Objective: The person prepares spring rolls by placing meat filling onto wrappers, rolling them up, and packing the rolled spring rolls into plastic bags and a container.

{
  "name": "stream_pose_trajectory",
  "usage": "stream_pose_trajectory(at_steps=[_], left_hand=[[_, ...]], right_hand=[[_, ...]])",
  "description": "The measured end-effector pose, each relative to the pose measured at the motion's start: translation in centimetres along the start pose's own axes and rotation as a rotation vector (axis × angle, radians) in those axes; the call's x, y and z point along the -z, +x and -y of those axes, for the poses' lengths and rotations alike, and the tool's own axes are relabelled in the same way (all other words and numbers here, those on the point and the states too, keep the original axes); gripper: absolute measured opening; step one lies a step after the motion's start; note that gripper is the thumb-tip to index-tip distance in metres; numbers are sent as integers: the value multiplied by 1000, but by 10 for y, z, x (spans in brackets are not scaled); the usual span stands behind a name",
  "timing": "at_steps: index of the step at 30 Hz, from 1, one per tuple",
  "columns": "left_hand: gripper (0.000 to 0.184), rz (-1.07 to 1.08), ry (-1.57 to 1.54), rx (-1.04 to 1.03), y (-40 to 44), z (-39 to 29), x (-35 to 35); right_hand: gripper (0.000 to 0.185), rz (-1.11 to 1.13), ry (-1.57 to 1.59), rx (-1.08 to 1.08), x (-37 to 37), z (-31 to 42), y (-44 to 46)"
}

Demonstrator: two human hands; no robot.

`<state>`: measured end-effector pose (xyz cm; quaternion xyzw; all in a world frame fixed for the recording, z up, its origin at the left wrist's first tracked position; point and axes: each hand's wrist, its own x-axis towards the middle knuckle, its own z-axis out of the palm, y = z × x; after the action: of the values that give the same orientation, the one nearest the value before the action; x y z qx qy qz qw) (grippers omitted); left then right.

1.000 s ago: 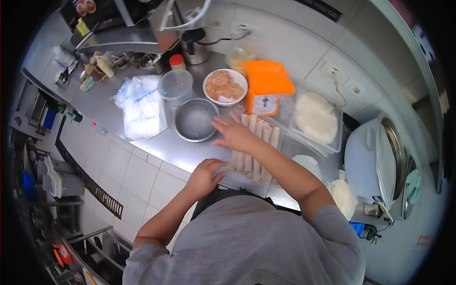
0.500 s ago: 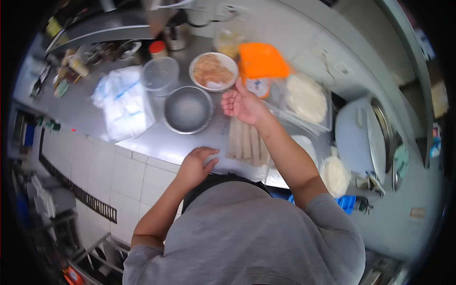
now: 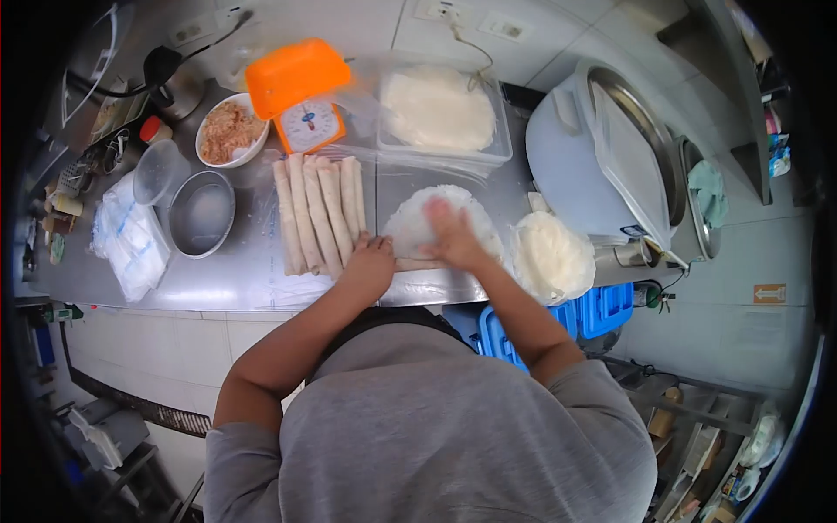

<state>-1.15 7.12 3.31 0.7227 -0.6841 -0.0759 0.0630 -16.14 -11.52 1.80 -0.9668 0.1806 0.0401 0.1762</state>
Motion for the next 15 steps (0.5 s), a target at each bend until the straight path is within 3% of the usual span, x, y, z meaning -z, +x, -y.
stream_pose_trajectory(at_steps=[2,5,8,9,11,15], left_hand=[[31,-98,21,6,-1,-3,-6],[30,-14,-28,72,4,-7,1],[30,13,-46,133,7,-12,6],[32,192,-48,176,10,-16,24],[28,103,-55,160,7,-14,18],[28,65,-59,138,5,-12,16]], right_hand=[[87,-41,-66,-138,24,-44,-7],[89,-75,-128,-180,42,-48,7],[89,53,180,228,18,1,18],[88,10,136,204,8,-4,16],[88,-91,43,158,-11,-15,24],[87,-123,-31,-145,32,-60,18]])
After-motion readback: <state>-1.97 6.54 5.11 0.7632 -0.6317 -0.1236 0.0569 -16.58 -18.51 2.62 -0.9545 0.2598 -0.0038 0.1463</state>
